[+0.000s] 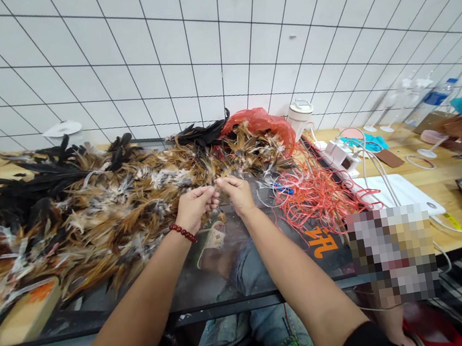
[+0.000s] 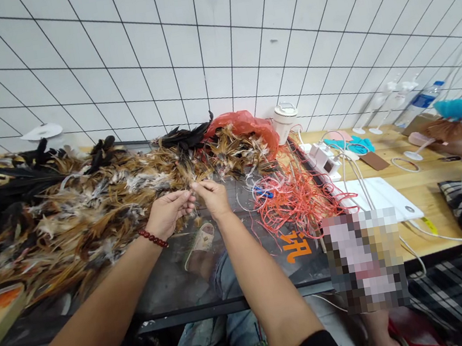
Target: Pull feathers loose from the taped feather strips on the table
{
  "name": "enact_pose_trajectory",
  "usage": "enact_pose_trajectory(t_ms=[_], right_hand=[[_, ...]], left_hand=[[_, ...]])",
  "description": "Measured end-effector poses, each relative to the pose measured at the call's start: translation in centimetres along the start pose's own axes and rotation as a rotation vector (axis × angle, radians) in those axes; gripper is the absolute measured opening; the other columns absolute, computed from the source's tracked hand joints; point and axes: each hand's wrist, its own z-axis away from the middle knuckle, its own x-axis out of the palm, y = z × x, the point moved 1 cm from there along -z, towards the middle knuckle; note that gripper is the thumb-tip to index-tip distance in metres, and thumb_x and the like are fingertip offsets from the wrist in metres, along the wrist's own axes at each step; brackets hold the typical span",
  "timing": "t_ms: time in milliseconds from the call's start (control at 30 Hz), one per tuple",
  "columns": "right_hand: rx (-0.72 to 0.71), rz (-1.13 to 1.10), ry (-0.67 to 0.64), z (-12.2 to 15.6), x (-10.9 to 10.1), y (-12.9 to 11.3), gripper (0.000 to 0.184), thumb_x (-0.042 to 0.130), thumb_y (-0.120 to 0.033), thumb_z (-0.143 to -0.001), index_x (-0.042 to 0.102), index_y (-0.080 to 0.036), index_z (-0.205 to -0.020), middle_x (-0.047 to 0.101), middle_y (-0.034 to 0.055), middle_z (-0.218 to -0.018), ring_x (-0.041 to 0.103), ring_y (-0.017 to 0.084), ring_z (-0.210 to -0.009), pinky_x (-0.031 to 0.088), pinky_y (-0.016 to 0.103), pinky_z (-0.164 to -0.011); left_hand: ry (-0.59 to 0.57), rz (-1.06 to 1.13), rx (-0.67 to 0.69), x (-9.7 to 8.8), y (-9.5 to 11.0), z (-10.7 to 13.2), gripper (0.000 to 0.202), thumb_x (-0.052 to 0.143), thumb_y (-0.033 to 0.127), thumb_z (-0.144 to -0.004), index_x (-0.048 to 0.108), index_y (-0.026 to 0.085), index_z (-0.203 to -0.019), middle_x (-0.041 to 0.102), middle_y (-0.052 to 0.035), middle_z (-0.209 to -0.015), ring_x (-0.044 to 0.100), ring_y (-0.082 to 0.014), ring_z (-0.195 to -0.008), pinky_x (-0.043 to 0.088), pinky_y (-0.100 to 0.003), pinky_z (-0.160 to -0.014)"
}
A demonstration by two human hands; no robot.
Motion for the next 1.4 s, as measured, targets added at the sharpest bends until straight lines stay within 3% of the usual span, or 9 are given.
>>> enact_pose_trajectory(t_ms=[267,433,600,733,833,967,1133,1267,1400], right_hand=[[0.018,0.002,-0.073,0.0,0.1,0.2,0.018,0.073,-0.037,-0.065,0.074,-0.019,-0.065,0.064,0.0004,-0.072,0.057,0.014,-0.075,0.043,0.03,-0.078],[0.092,-0.034,-0.005,0.1,-0.1,0.0,0.023,0.074,-0.04,-0.063,0.07,-0.017,-0.061,0.057,-0.0019,-0.065,0.047,0.01,-0.061,0.038,0.025,-0.061],[0.074,-0.039,-0.045,0.2,0.1,0.0,0.023,0.076,-0.038,-0.06,0.068,-0.016,-0.06,0.058,-0.0019,-0.068,0.049,0.01,-0.064,0.039,0.024,-0.062],[0.061,-0.022,0.142,-0.5,-0.4,0.7,0.023,0.068,-0.04,-0.069,0.068,-0.016,-0.067,0.06,-0.0013,-0.067,0.051,0.011,-0.067,0.042,0.025,-0.068],[-0.023,0.165,0.302,-0.8,-1.1,0.9,0.021,0.058,-0.034,-0.078,0.07,-0.018,-0.082,0.066,0.0032,-0.085,0.056,0.015,-0.084,0.044,0.029,-0.085],[-0.121,0.566,0.253,-0.4,-1.4,0.4,0.022,0.052,-0.026,-0.083,0.072,-0.021,-0.092,0.064,0.0069,-0.102,0.052,0.02,-0.105,0.036,0.034,-0.099],[-0.045,0.84,0.283,0.4,-1.0,-0.2,0.029,0.054,-0.022,-0.082,0.068,-0.025,-0.107,0.058,0.0085,-0.118,0.044,0.027,-0.116,0.03,0.043,-0.098],[-0.042,0.9,0.169,0.6,-0.6,-0.3,0.015,0.06,-0.032,-0.081,0.071,-0.023,-0.084,0.063,0.0064,-0.102,0.048,0.025,-0.106,0.031,0.041,-0.095],[-0.102,0.84,-0.164,0.4,-0.9,-0.1,0.021,0.064,-0.035,-0.077,0.067,-0.021,-0.062,0.059,0.0011,-0.067,0.051,0.017,-0.075,0.038,0.032,-0.081]], left_hand=[[-0.085,-0.131,0.011,0.1,0.0,0.1,0.038,0.085,0.042,-0.051,0.067,0.011,-0.065,0.064,-0.0036,-0.058,0.057,-0.0102,-0.048,0.046,-0.023,-0.048],[-0.204,-0.144,-0.069,0.0,0.0,0.2,0.04,0.085,0.044,-0.051,0.069,0.01,-0.066,0.068,-0.0063,-0.066,0.06,-0.0111,-0.054,0.049,-0.023,-0.054],[-0.223,-0.125,-0.078,0.0,0.1,0.3,0.041,0.086,0.044,-0.05,0.069,0.01,-0.066,0.066,-0.005,-0.063,0.058,-0.0102,-0.052,0.047,-0.022,-0.051],[-0.132,-0.012,0.004,-0.2,0.7,0.1,0.036,0.085,0.04,-0.053,0.066,0.011,-0.065,0.062,-0.0025,-0.058,0.054,-0.0082,-0.048,0.043,-0.021,-0.047],[-0.004,0.131,0.088,-0.7,1.2,-0.2,0.033,0.084,0.036,-0.056,0.066,0.012,-0.07,0.064,-0.0022,-0.062,0.056,-0.0079,-0.051,0.045,-0.021,-0.051],[0.082,0.186,0.148,-1.0,1.4,-0.4,0.029,0.08,0.033,-0.061,0.065,0.012,-0.074,0.069,-0.0056,-0.073,0.059,-0.0091,-0.057,0.048,-0.022,-0.056],[0.168,0.195,0.169,-1.0,1.6,-0.3,0.028,0.079,0.032,-0.064,0.064,0.011,-0.075,0.068,-0.0045,-0.07,0.058,-0.0091,-0.056,0.047,-0.022,-0.054],[0.196,0.218,0.189,-1.0,1.6,-0.3,0.028,0.079,0.031,-0.063,0.062,0.012,-0.073,0.067,-0.0031,-0.067,0.057,-0.0082,-0.053,0.046,-0.021,-0.052],[0.226,0.226,0.186,-0.9,1.5,-0.3,0.028,0.079,0.031,-0.062,0.062,0.012,-0.074,0.066,-0.0021,-0.065,0.056,-0.0079,-0.051,0.045,-0.02,-0.051]])
